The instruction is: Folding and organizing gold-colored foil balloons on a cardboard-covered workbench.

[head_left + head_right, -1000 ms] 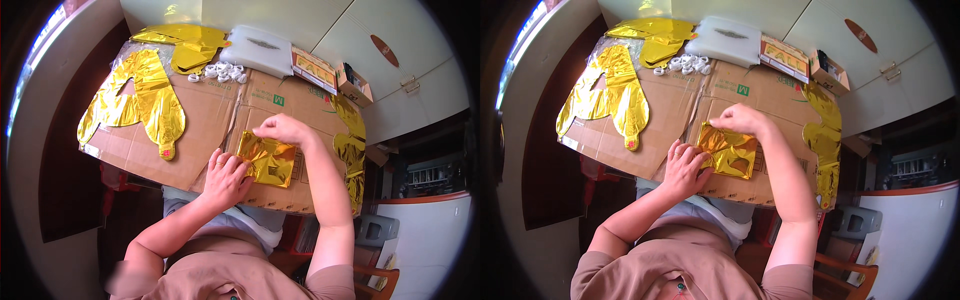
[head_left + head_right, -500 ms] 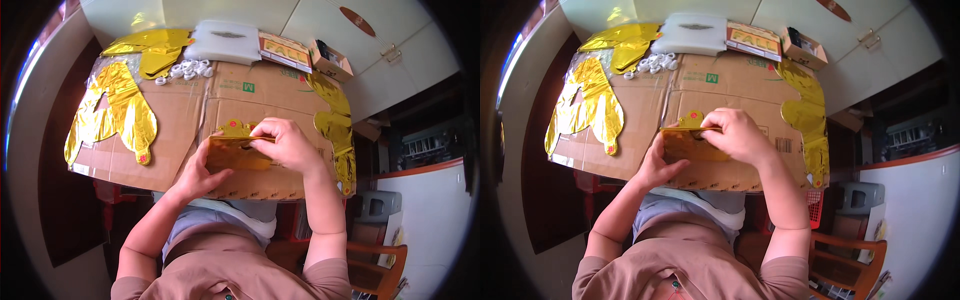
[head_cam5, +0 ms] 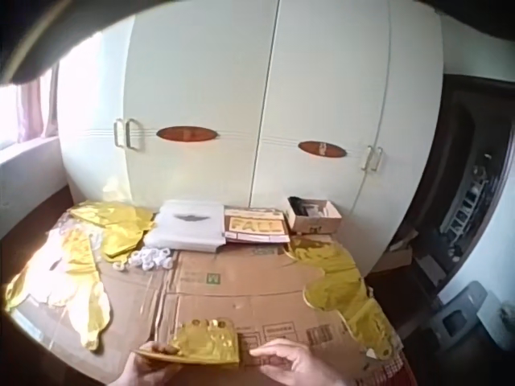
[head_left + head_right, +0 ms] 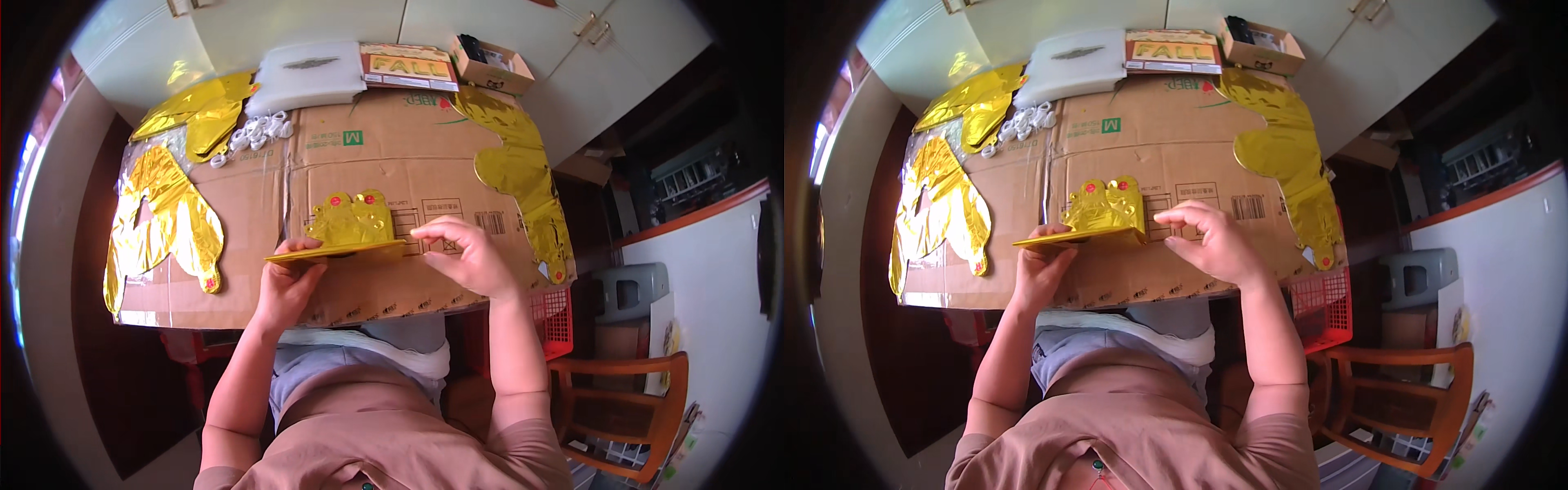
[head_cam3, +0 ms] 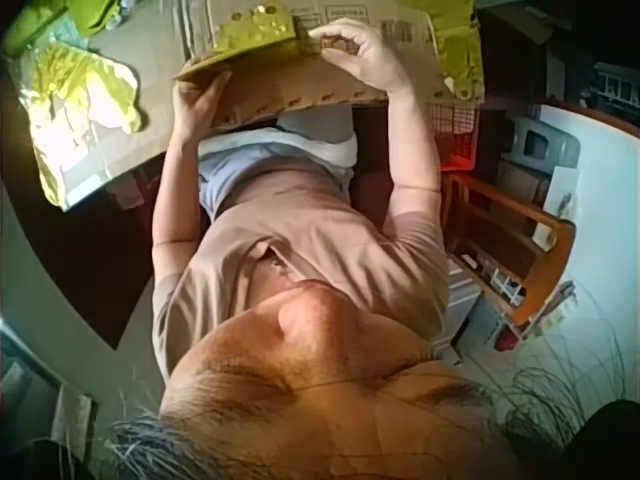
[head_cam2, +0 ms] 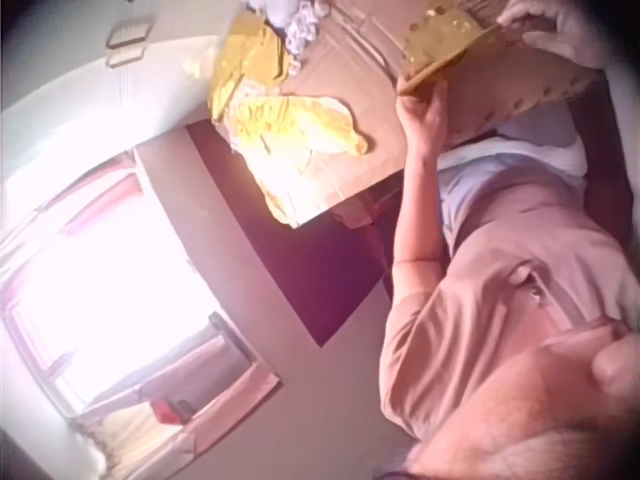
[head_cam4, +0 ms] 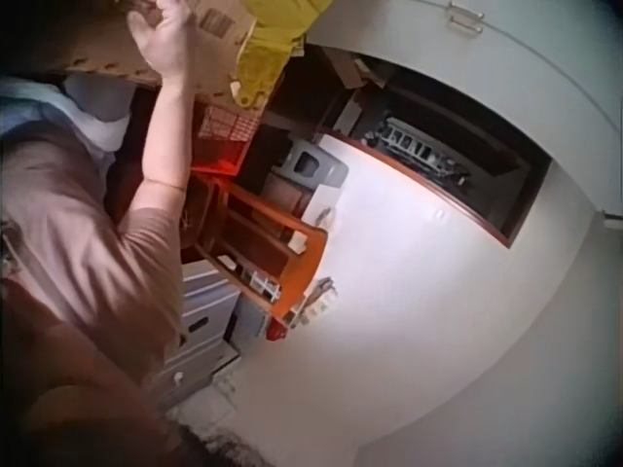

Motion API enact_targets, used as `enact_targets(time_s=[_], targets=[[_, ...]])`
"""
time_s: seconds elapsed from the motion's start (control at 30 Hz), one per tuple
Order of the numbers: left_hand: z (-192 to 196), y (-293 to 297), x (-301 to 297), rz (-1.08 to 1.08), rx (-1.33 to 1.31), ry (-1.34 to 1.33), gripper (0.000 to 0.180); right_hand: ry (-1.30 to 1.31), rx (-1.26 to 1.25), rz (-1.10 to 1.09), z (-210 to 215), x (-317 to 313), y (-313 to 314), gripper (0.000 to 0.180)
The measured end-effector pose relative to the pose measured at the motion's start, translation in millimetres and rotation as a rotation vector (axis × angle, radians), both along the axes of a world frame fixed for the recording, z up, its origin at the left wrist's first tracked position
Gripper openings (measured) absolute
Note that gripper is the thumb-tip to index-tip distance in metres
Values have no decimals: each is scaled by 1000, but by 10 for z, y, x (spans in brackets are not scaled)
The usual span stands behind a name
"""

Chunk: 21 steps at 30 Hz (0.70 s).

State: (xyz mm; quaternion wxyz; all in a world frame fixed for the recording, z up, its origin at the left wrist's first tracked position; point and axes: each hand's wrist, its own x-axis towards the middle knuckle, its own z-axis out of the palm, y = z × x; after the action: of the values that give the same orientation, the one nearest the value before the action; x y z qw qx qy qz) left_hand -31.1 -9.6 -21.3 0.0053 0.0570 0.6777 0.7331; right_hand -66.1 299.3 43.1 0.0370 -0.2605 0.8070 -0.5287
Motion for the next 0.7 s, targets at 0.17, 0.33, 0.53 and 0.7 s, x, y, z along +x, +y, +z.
enact_targets(time_s=[0.17, 0.33, 0.53, 0.7], targets=[[69, -48, -19, -19, -34, -24, 30, -8, 65, -37, -238, 26, -72, 25], [83, -21, -22, -45, -16, -19, 39, 240, 38, 12, -334, -93, -149, 25], [65, -70, -39, -90, 65, -36, 52, 246, 73, 48, -291, -105, -194, 20], [19, -95, -46, -100, 100, -46, 55, 246, 56, 69, -238, -108, -248, 22]])
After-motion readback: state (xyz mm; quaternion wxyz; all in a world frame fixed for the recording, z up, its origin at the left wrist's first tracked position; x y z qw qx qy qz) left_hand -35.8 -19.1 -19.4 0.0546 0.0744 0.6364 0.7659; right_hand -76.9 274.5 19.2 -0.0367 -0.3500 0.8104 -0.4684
